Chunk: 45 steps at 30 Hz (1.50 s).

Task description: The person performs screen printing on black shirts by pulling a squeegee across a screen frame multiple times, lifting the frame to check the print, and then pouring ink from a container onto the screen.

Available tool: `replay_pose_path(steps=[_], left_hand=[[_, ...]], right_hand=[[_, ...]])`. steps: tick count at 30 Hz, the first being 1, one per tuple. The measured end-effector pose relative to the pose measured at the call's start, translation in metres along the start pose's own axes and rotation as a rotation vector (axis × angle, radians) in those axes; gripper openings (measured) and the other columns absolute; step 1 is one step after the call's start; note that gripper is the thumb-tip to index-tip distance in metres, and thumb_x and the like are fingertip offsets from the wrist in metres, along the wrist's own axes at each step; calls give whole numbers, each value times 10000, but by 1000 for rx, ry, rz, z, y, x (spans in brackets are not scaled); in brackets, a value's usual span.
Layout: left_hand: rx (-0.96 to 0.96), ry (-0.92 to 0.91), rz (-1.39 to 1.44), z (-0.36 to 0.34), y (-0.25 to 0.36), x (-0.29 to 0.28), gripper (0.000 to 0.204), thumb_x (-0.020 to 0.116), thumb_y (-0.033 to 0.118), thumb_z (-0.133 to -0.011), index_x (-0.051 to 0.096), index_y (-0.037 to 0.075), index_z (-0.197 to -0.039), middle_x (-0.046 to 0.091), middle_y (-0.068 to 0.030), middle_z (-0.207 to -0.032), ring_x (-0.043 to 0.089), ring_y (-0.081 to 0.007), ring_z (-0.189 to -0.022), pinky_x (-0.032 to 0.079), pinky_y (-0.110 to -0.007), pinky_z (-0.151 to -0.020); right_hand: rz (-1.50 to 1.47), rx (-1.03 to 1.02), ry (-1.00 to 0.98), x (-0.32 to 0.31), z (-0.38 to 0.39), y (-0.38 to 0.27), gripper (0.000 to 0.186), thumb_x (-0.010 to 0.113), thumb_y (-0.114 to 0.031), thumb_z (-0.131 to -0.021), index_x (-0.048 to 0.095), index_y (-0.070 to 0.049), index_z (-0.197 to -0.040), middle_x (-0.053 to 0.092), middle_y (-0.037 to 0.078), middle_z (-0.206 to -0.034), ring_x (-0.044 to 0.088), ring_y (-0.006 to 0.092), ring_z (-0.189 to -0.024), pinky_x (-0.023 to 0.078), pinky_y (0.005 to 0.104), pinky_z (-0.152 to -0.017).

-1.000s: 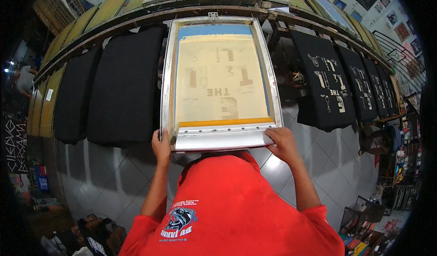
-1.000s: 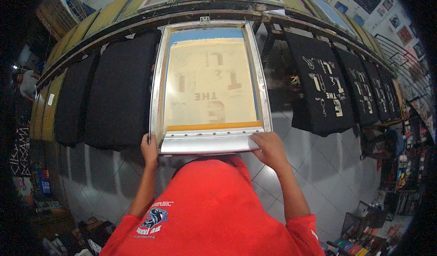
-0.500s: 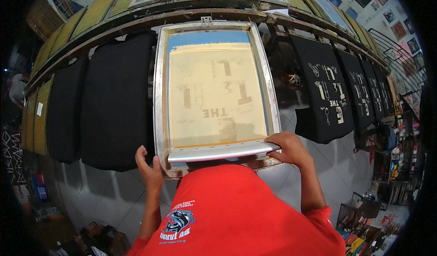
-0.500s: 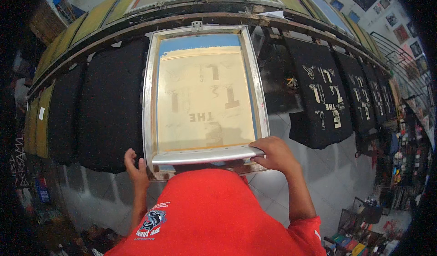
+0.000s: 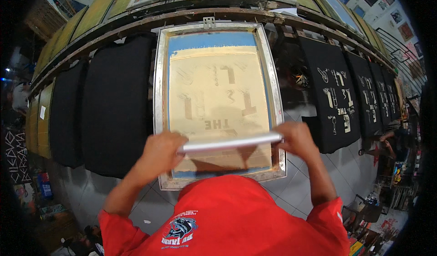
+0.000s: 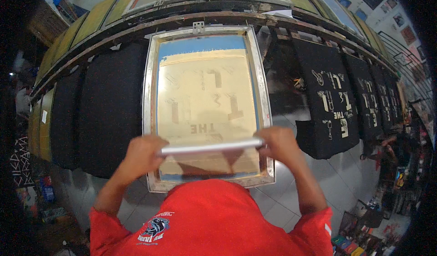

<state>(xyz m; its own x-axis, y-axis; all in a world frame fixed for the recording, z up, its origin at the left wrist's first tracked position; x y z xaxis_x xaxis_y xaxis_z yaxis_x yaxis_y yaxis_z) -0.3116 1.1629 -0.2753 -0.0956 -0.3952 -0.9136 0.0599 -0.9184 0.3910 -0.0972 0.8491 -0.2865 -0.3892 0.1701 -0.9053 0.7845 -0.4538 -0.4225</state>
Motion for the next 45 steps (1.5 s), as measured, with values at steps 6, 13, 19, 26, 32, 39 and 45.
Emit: replay_pose_path(steps=[6,13,19,26,32,39,45], left_hand=[[4,289,-142,-152,-86,-61,315,715,141,-735,709,76,-1043,699,-198,-887,680,-374,-841,535,-448,-755],[-105,262,-174,-247,-158,-62,371,743,178,-715,709,95,-1074,704,-177,-987,669,-362,-938,530,-436,-829],[-157,211,-216,-237,-160,-35,320,753,184,-690,721,82,-992,698,-173,-989,661,-372,-924,531,-441,-833],[-213,187,-221,-113,-89,26,238,740,182,-716,703,102,-937,652,-140,-907,658,-336,-886,541,-440,-767],[-239,206,-108,61,-3,112,418,765,76,-648,681,107,-1057,632,-122,-975,640,-324,-920,535,-431,-787],[-142,218,-38,95,22,104,295,735,134,-677,704,100,-968,663,-108,-889,665,-328,-823,538,-444,-703],[-99,335,-63,12,-14,29,200,720,162,-719,729,85,-903,693,-137,-897,672,-351,-840,543,-442,-752]], right_hand=[[188,-24,248,-42,-174,72,239,756,-185,-686,727,-122,-914,688,138,-821,658,360,-784,515,435,-690],[276,-60,311,-27,-285,119,283,748,-266,-691,707,-147,-944,698,155,-854,673,363,-834,540,473,-732],[339,35,282,-6,-266,112,211,745,-252,-699,719,-150,-882,698,139,-840,675,350,-832,543,462,-748],[296,16,197,26,-147,59,171,725,-215,-686,715,-154,-845,696,115,-831,674,340,-807,545,459,-745],[188,34,243,103,44,2,437,814,-54,-562,737,-129,-986,723,100,-991,687,287,-930,556,384,-804],[136,107,159,84,81,-40,251,770,-126,-625,736,-114,-874,719,92,-868,692,296,-816,555,390,-717],[224,16,201,16,-16,-8,144,706,-240,-696,717,-174,-824,692,97,-813,677,330,-754,542,449,-673]])
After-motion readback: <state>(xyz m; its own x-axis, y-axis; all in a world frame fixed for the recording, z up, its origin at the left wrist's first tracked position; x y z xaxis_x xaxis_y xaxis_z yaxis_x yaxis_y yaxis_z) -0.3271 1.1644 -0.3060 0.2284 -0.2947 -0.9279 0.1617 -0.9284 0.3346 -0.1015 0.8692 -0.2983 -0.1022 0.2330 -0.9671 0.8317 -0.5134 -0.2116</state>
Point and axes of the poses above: each hand's wrist, its own z-axis away from the middle knuckle, its own x-axis out of the palm, y = z × x, the point moved 2 cm from there along -z, towards the middle knuckle
